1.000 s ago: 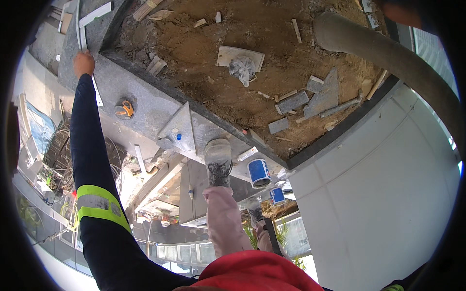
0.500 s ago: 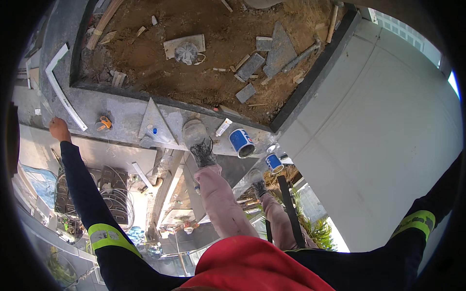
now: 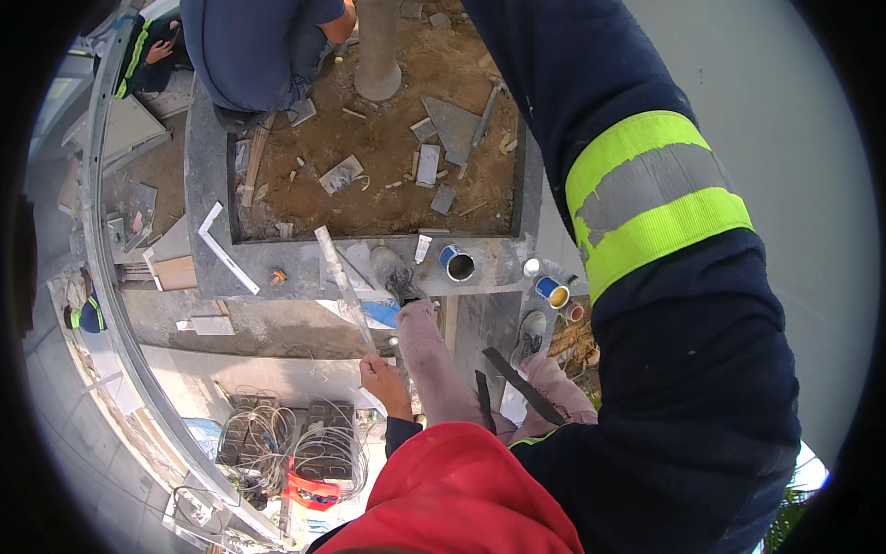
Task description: The person positions a curved stone tile on a balcony ledge, uses an angle grinder to cut and smooth the tile, then applies masking tape to secure it. The person also handles a large white panel and a metal bar during the process.
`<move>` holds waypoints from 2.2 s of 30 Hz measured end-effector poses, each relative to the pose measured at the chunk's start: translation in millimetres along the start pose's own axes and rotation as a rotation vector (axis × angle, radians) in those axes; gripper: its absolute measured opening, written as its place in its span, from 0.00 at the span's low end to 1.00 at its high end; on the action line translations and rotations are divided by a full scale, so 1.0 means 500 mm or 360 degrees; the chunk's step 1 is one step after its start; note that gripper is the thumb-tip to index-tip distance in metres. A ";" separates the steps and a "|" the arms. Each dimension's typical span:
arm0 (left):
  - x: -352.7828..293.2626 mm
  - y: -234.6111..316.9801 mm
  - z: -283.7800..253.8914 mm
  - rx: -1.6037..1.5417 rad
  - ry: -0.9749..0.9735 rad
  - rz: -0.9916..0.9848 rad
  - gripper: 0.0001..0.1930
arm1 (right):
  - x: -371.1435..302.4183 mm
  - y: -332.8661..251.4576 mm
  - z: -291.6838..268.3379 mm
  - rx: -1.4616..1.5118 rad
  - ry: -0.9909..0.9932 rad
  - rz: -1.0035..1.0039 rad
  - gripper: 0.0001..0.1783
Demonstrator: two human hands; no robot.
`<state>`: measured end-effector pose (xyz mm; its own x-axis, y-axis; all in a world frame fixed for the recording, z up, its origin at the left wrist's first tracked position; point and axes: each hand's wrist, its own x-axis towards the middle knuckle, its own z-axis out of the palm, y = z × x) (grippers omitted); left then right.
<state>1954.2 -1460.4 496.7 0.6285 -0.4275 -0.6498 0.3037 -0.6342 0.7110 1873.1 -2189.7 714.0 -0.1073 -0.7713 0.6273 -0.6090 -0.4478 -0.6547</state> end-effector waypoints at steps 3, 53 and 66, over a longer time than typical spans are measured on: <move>-0.134 -0.004 -0.032 0.0699 -0.0472 0.0595 0.13 | -0.062 -0.008 -0.132 -0.0389 -0.0764 0.0290 0.49; -1.533 0.102 0.962 0.0694 -0.1055 0.4797 0.14 | -1.791 -0.094 -2.503 -0.0589 0.0079 0.2495 0.19; -1.740 -0.161 1.129 0.0127 -0.0736 0.3789 0.11 | -1.634 0.125 -2.860 0.0464 0.0891 0.2276 0.34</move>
<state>978.7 -1400.7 853.1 -0.4115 -0.1961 0.8901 -0.4017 0.9156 0.0161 798.5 -940.6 763.5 -0.7503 -0.3864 -0.5365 0.4111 0.3628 -0.8363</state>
